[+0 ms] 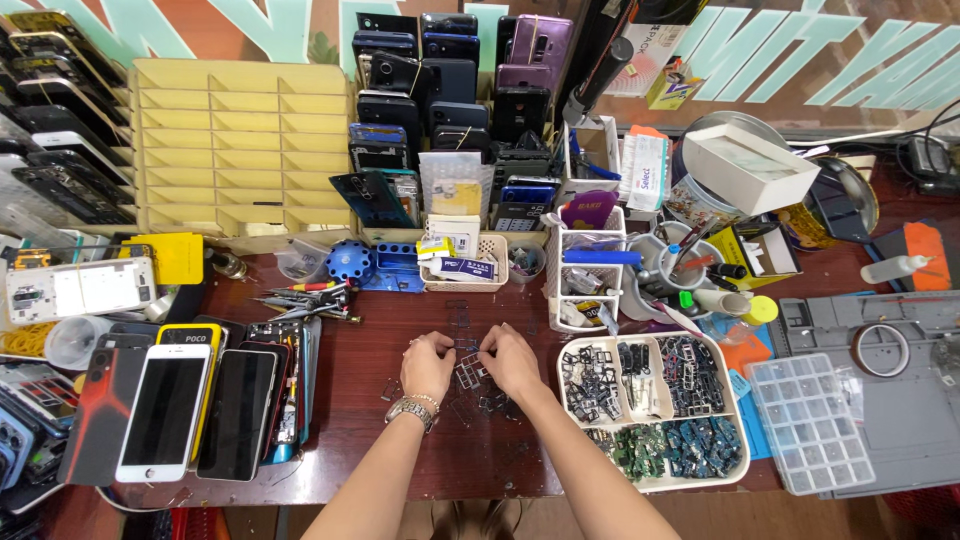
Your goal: The person sorts small electronic components from a tray onto a workbench. They pick up individual pieces, examine them, and place them in a pile on the table. The person continues this process throughout the video.
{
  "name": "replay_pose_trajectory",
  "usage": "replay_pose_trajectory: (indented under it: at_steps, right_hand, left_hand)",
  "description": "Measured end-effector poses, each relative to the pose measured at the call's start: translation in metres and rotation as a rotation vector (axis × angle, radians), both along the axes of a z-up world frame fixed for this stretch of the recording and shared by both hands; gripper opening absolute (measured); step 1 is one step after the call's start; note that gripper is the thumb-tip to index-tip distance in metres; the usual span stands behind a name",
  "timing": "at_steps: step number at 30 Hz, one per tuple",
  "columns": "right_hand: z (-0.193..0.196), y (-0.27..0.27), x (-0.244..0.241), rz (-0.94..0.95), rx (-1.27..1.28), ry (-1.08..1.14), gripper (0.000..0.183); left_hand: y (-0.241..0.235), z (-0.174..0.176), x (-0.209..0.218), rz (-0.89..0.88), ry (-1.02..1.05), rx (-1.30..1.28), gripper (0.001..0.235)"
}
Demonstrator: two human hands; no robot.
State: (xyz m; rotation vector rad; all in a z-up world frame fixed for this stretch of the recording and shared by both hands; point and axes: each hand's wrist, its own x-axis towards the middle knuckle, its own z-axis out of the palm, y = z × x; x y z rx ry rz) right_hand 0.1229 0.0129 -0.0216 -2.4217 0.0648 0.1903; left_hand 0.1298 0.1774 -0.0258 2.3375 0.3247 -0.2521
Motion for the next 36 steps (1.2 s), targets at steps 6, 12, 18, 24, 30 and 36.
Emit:
replay_pose_trajectory:
  at_steps: [6, 12, 18, 24, 30, 36]
  right_hand:
    - [-0.033, -0.023, 0.001, -0.324, 0.289, 0.137, 0.019]
    - [-0.045, -0.039, -0.003, -0.395, 0.491, 0.247, 0.016]
    - [-0.058, -0.046, -0.002, -0.45, 0.872, 0.271, 0.015]
    - [-0.056, -0.049, -0.008, -0.553, 1.117, 0.226, 0.019]
    - [-0.049, -0.049, -0.021, -0.607, 1.169, 0.141, 0.017]
    - [-0.038, -0.073, -0.036, -0.622, 1.13, 0.101, 0.016]
  left_hand:
    - [-0.025, 0.008, 0.006, -0.04, -0.046, 0.041, 0.02]
    - [-0.033, 0.011, 0.011, -0.12, -0.092, 0.138, 0.03]
    - [-0.03, -0.004, 0.013, -0.122, -0.087, 0.023, 0.024]
    - [-0.032, -0.034, 0.009, 0.131, 0.194, -0.852, 0.019]
    - [-0.05, -0.035, -0.011, 0.194, 0.365, -1.214, 0.016]
    - [-0.056, -0.038, -0.025, 0.094, 0.268, -1.122, 0.016]
